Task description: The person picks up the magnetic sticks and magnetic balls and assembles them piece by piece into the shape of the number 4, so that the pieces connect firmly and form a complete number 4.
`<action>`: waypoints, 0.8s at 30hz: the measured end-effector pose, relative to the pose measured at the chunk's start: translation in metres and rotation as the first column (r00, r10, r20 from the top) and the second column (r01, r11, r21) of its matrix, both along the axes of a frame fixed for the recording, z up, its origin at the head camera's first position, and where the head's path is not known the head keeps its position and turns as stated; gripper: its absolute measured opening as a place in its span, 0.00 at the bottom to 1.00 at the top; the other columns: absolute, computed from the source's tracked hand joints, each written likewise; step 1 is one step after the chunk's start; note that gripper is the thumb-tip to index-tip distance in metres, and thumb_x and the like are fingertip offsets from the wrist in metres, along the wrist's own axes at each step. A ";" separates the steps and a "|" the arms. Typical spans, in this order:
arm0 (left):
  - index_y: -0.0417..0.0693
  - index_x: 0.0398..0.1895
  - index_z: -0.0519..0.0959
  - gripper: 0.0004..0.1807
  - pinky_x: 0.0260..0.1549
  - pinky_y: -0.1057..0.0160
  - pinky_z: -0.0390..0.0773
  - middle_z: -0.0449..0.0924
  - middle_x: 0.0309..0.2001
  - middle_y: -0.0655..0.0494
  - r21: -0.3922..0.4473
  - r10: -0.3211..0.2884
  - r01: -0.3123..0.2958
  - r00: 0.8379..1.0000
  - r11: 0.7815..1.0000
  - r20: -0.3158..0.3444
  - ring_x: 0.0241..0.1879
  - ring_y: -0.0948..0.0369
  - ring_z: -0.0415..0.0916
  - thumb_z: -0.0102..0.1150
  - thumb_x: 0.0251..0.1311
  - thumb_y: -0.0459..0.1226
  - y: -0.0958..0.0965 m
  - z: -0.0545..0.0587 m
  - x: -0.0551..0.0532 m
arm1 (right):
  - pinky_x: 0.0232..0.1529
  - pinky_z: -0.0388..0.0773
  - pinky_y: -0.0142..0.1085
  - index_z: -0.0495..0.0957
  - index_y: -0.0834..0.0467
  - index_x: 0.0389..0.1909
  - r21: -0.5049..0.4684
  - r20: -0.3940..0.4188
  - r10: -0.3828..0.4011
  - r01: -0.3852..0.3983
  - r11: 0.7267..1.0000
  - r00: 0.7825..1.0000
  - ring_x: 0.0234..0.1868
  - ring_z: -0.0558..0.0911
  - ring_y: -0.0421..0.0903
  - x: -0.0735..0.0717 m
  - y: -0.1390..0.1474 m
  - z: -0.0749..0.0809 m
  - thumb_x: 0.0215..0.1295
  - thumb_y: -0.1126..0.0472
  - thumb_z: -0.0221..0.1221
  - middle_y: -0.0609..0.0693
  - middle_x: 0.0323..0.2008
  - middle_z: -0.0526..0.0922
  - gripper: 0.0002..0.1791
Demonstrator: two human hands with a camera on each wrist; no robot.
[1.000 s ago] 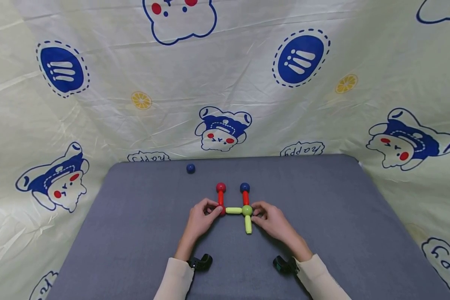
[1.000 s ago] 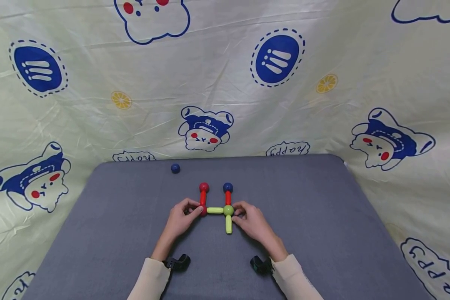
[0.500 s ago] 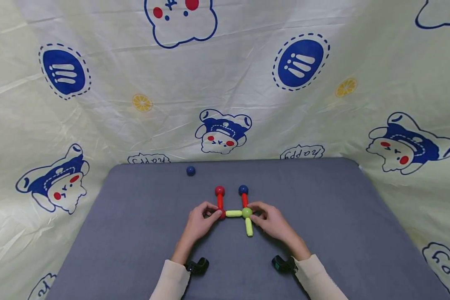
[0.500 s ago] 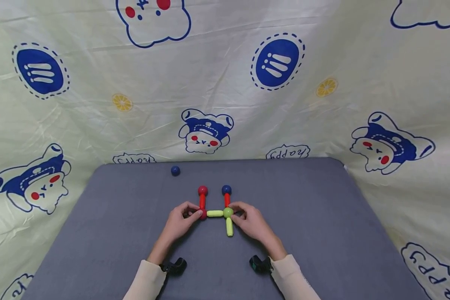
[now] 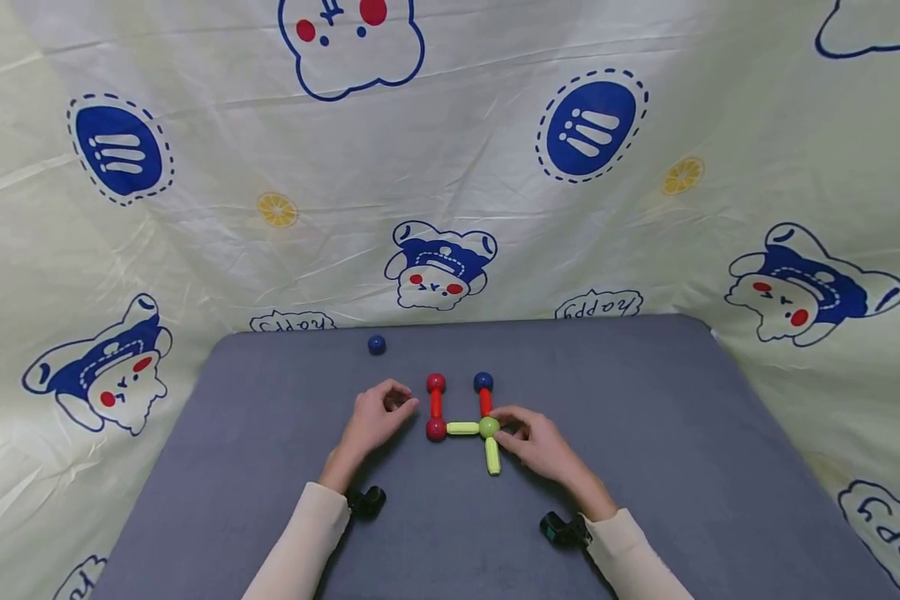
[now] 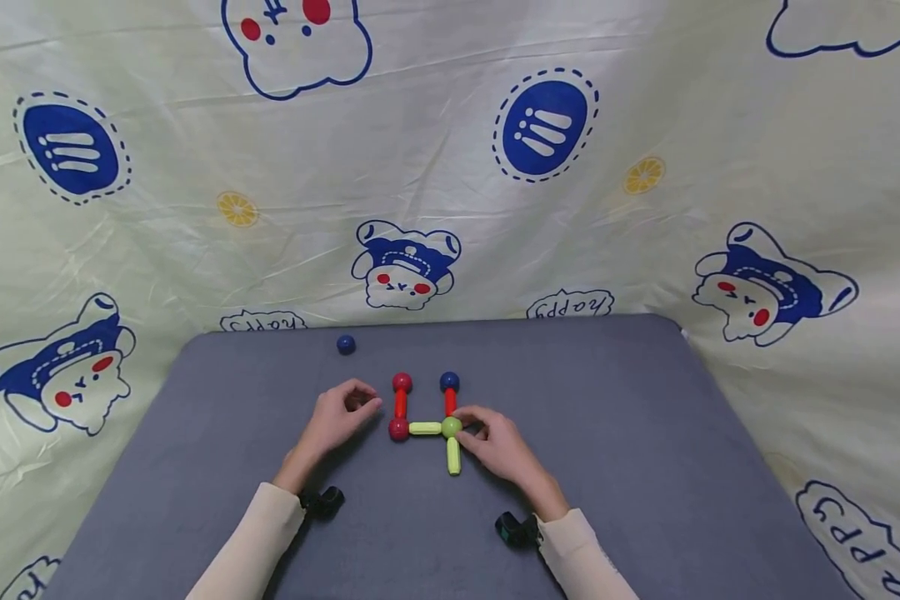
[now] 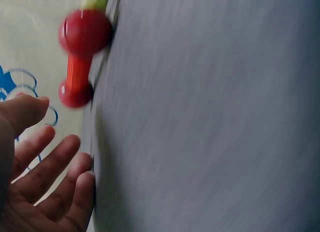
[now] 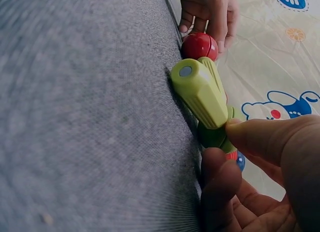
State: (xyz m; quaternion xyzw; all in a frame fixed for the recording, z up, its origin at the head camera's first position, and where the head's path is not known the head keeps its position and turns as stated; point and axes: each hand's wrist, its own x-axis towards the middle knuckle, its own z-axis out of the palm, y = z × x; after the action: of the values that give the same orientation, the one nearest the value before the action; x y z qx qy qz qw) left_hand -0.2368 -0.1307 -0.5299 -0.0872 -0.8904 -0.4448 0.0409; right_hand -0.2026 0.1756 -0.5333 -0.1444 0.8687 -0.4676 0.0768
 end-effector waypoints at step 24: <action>0.39 0.60 0.76 0.23 0.52 0.46 0.75 0.80 0.55 0.37 0.006 0.254 -0.254 0.967 0.967 -0.035 0.48 0.45 0.79 0.65 0.65 0.38 -0.033 0.003 -0.074 | 0.24 0.77 0.35 0.82 0.52 0.58 -0.014 0.023 -0.025 0.025 1.000 0.999 0.24 0.76 0.41 0.000 0.000 -0.001 0.71 0.58 0.65 0.54 0.52 0.85 0.17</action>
State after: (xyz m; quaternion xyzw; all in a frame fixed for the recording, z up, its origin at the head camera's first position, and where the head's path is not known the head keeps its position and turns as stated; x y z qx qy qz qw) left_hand -0.3111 -0.1637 -0.5274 0.0196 -0.8931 -0.4350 0.1133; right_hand -0.2030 0.1756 -0.5346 -0.1287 0.8661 -0.4764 0.0796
